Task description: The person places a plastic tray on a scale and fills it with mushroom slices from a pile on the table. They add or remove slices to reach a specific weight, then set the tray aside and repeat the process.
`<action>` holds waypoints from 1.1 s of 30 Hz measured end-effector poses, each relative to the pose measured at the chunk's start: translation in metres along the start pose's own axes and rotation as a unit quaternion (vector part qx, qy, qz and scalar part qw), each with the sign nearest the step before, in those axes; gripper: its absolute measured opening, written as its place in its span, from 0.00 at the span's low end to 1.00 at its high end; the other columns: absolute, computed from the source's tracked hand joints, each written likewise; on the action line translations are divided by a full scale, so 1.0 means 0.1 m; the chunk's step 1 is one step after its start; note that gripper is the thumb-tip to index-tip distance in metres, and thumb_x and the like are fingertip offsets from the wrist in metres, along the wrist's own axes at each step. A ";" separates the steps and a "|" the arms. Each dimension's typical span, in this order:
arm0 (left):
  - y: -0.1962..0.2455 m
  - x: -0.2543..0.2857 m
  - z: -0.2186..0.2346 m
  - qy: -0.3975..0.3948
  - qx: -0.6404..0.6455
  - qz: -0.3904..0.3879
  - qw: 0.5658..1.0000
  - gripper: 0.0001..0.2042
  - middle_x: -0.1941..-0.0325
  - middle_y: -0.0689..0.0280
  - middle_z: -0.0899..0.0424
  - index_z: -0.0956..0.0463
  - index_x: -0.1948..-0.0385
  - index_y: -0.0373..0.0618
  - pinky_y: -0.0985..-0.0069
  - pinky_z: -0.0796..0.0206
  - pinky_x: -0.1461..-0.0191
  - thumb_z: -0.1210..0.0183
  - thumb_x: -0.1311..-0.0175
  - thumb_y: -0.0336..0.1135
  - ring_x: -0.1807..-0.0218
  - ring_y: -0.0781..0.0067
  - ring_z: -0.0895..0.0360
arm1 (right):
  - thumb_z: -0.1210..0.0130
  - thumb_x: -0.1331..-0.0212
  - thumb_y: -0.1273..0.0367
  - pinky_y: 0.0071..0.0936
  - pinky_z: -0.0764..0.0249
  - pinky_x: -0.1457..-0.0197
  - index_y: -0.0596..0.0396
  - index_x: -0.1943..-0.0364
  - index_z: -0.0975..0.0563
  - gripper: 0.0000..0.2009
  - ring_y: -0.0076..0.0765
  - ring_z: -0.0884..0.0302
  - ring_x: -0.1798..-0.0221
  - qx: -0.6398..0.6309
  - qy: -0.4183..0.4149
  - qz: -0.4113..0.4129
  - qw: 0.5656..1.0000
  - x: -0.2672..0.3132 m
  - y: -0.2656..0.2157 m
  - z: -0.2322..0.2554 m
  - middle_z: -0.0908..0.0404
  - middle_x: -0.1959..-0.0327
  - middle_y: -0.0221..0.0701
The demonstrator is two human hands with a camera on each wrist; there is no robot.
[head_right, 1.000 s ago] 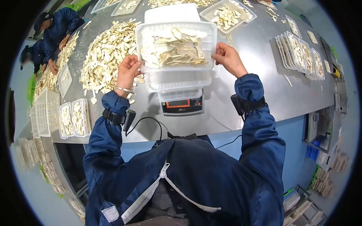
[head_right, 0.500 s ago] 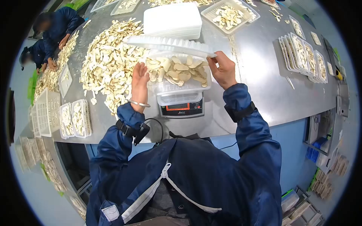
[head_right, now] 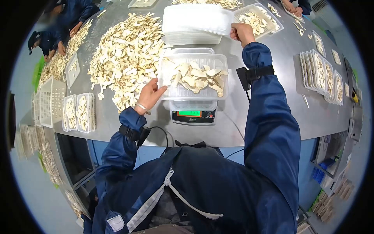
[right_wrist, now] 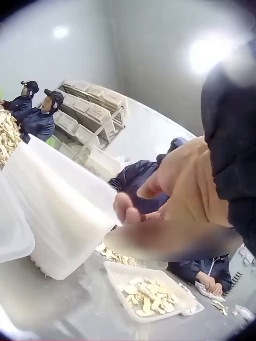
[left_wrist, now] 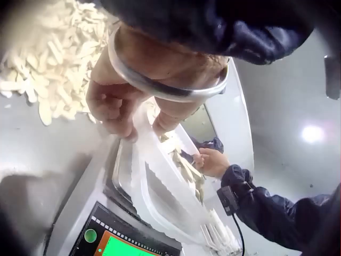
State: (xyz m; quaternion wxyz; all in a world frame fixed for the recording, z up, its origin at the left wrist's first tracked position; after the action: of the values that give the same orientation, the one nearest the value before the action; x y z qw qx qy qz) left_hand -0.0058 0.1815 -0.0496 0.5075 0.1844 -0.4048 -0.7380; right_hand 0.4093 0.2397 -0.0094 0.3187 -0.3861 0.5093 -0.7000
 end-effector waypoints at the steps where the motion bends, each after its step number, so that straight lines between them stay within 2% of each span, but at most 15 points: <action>1: -0.10 -0.05 -0.07 -0.023 0.045 0.005 0.999 0.17 0.78 0.60 0.24 0.27 0.56 0.37 0.70 0.34 0.68 0.42 0.42 0.40 0.75 0.62 0.26 | 0.45 0.44 0.62 0.20 0.34 0.78 0.61 0.68 0.24 0.13 0.24 0.28 0.83 -0.003 -0.002 -0.018 1.000 0.03 0.01 0.03 0.21 0.77 0.32; 2: -0.23 -0.09 -0.17 -0.047 0.091 0.011 0.995 0.17 0.79 0.60 0.24 0.27 0.56 0.37 0.70 0.34 0.68 0.43 0.42 0.40 0.75 0.61 0.27 | 0.47 0.43 0.60 0.20 0.35 0.78 0.61 0.66 0.24 0.15 0.24 0.28 0.83 -0.006 -0.003 -0.036 0.999 0.08 0.03 0.07 0.21 0.76 0.32; 3: -0.50 -0.14 -0.30 -0.045 0.107 -0.006 0.993 0.15 0.77 0.58 0.23 0.28 0.57 0.37 0.71 0.35 0.68 0.45 0.39 0.38 0.76 0.64 0.28 | 0.50 0.41 0.56 0.21 0.34 0.78 0.61 0.61 0.24 0.19 0.24 0.27 0.82 0.081 0.027 0.013 0.996 0.29 -0.08 0.15 0.20 0.74 0.32; 7: -0.12 0.07 -0.01 0.022 0.189 -0.055 0.980 0.13 0.72 0.56 0.22 0.29 0.55 0.36 0.73 0.34 0.65 0.51 0.34 0.35 0.72 0.71 0.28 | 0.50 0.40 0.59 0.22 0.33 0.76 0.62 0.62 0.22 0.17 0.23 0.27 0.81 0.136 0.026 0.061 0.988 0.84 0.25 0.48 0.21 0.76 0.31; 10: 0.01 0.27 0.18 0.007 0.110 -0.012 0.994 0.13 0.69 0.53 0.21 0.30 0.54 0.35 0.72 0.33 0.63 0.51 0.34 0.35 0.71 0.67 0.27 | 0.49 0.41 0.67 0.20 0.32 0.75 0.62 0.62 0.22 0.12 0.21 0.28 0.80 0.120 0.008 0.054 0.991 1.32 0.65 0.49 0.21 0.77 0.31; 11: 0.04 0.31 0.26 0.064 0.075 -0.079 0.992 0.12 0.70 0.52 0.21 0.30 0.56 0.36 0.70 0.34 0.64 0.51 0.34 0.35 0.72 0.61 0.26 | 0.49 0.41 0.68 0.20 0.31 0.75 0.62 0.61 0.22 0.11 0.21 0.28 0.80 0.133 0.005 0.041 0.990 1.45 0.74 0.45 0.21 0.78 0.30; 14: -0.13 0.40 0.35 0.022 0.056 -0.037 0.997 0.11 0.70 0.51 0.20 0.30 0.57 0.36 0.68 0.34 0.64 0.51 0.34 0.35 0.72 0.56 0.26 | 0.48 0.43 0.69 0.21 0.31 0.74 0.61 0.60 0.21 0.11 0.21 0.28 0.79 0.104 -0.023 0.003 0.994 1.72 0.97 0.25 0.23 0.79 0.29; 16: -0.08 0.45 0.43 0.023 0.078 -0.033 0.996 0.11 0.71 0.56 0.20 0.29 0.57 0.36 0.71 0.34 0.66 0.51 0.33 0.35 0.73 0.66 0.27 | 0.47 0.44 0.69 0.21 0.31 0.74 0.61 0.60 0.22 0.12 0.21 0.28 0.79 0.122 -0.049 0.016 0.991 1.86 0.99 0.07 0.23 0.80 0.28; 18: -0.11 0.50 0.54 0.007 0.087 0.021 0.996 0.12 0.71 0.59 0.21 0.29 0.56 0.36 0.74 0.35 0.67 0.51 0.33 0.35 0.73 0.73 0.28 | 0.45 0.47 0.66 0.26 0.30 0.70 0.61 0.59 0.22 0.14 0.27 0.26 0.76 0.144 -0.075 0.019 0.987 1.94 1.01 -0.08 0.23 0.79 0.31; 19: -0.09 0.54 0.54 0.013 0.064 -0.007 0.998 0.12 0.72 0.64 0.22 0.29 0.54 0.36 0.78 0.36 0.69 0.51 0.33 0.34 0.73 0.81 0.31 | 0.45 0.48 0.65 0.28 0.30 0.69 0.61 0.59 0.22 0.15 0.29 0.25 0.76 0.175 -0.078 0.026 0.981 1.97 0.99 -0.17 0.23 0.78 0.32; 22: -0.25 0.57 0.51 0.033 0.141 -0.010 0.989 0.12 0.72 0.64 0.22 0.30 0.53 0.36 0.79 0.37 0.70 0.51 0.33 0.34 0.74 0.81 0.32 | 0.44 0.51 0.62 0.33 0.29 0.66 0.59 0.61 0.24 0.16 0.39 0.23 0.72 0.244 -0.078 0.032 0.966 2.02 0.89 -0.35 0.22 0.77 0.35; 26: -0.30 0.61 0.51 0.037 0.105 0.036 0.993 0.11 0.73 0.62 0.22 0.30 0.55 0.37 0.77 0.36 0.71 0.51 0.33 0.33 0.76 0.78 0.30 | 0.44 0.51 0.64 0.36 0.28 0.65 0.59 0.66 0.25 0.13 0.47 0.22 0.71 0.294 -0.041 0.058 0.953 1.99 0.90 -0.45 0.21 0.76 0.39; 28: -0.30 0.61 0.51 0.054 0.079 0.005 0.995 0.10 0.73 0.60 0.22 0.30 0.57 0.37 0.75 0.36 0.71 0.50 0.34 0.33 0.76 0.74 0.29 | 0.44 0.51 0.65 0.37 0.28 0.64 0.59 0.66 0.25 0.12 0.49 0.22 0.70 0.274 -0.021 0.072 0.959 1.94 0.93 -0.46 0.21 0.75 0.41; 30: -0.29 0.59 0.50 0.071 0.053 -0.024 0.996 0.10 0.73 0.57 0.22 0.30 0.58 0.37 0.72 0.36 0.70 0.50 0.34 0.34 0.76 0.70 0.28 | 0.44 0.51 0.65 0.38 0.27 0.64 0.58 0.67 0.24 0.11 0.50 0.21 0.68 0.283 0.026 0.110 0.953 1.88 0.90 -0.29 0.20 0.74 0.42; 33: -0.24 0.57 0.50 0.050 0.078 0.000 0.996 0.11 0.74 0.57 0.22 0.29 0.58 0.37 0.72 0.36 0.70 0.50 0.35 0.34 0.75 0.69 0.28 | 0.45 0.48 0.68 0.38 0.27 0.64 0.54 0.64 0.24 0.08 0.53 0.22 0.67 0.319 0.059 0.154 0.933 1.81 0.82 0.28 0.20 0.72 0.43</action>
State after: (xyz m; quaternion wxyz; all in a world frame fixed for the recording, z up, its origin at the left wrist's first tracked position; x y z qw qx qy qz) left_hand -0.0779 0.1544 -0.0300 0.5110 0.2599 -0.4349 -0.6944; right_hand 0.3471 0.0519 -0.0440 0.4980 -0.1390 0.3307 -0.7895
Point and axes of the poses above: each hand's wrist, its own x-axis away from the middle knuckle, its own z-axis out of the back of the hand, y = z × x, the point moved 5 cm from there along -x, towards the middle knuckle
